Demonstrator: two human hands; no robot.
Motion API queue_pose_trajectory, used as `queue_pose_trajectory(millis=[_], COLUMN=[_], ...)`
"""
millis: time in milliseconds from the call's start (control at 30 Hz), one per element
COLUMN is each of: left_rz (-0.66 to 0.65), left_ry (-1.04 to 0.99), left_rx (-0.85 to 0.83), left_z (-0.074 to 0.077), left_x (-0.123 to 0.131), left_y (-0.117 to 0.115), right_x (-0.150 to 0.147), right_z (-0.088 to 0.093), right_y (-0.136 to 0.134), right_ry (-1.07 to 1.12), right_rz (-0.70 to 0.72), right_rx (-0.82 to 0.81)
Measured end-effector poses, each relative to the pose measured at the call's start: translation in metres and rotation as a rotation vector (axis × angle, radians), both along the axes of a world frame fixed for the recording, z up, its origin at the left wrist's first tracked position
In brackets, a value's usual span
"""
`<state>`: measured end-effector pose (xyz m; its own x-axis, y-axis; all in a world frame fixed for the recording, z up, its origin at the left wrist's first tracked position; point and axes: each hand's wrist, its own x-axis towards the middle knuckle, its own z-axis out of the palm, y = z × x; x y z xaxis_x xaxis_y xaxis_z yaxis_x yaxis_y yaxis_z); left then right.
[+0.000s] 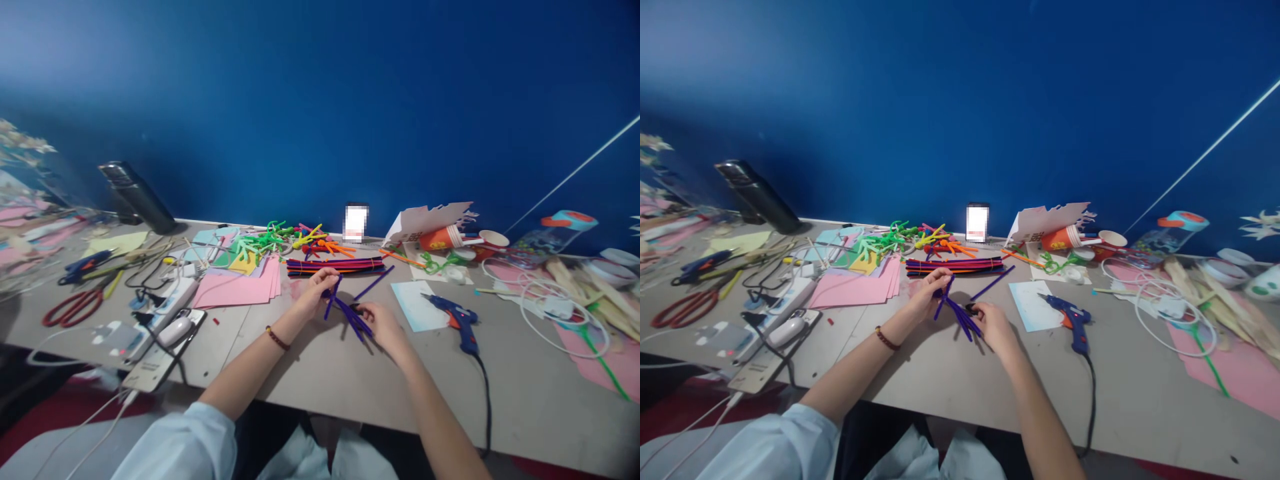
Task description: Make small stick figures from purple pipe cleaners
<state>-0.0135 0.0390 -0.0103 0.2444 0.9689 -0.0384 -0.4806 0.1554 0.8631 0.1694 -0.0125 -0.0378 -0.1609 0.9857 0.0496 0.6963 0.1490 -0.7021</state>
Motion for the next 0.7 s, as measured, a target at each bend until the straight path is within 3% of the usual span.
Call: queue_pose_trajectory(millis=[167,267,500,600,700], left_rz=[-0.030,-0.080,-0.191,-0.172,-0.071], left_ry=[0.028,0.065,0.067,0.095,0.113], left_rx=[-0.020,0.009,0.012,0.055,0.111], left_z=[0.003,0.005,0.011,0.010,0.008], left_x=[0.003,0.008,0.015,0.015,0.016], left_y=[-0.005,-0.011,-0.023,-0.021,-0.019], right_x=[-0.003,-0.007,-0.011,-0.012,-0.014], right_z=[0.007,0.015,0.027,0.026,0.023], right_y=[-0.001,-0.006,-0.012,-0.011,-0.012], right_ry=[0.230,0.349,0.358,0.307,0.236], right_rz=[-0.151,-0.108,0.081,0.075,0.002], right_rx=[0.160,0.188,0.200,0.224,0.248])
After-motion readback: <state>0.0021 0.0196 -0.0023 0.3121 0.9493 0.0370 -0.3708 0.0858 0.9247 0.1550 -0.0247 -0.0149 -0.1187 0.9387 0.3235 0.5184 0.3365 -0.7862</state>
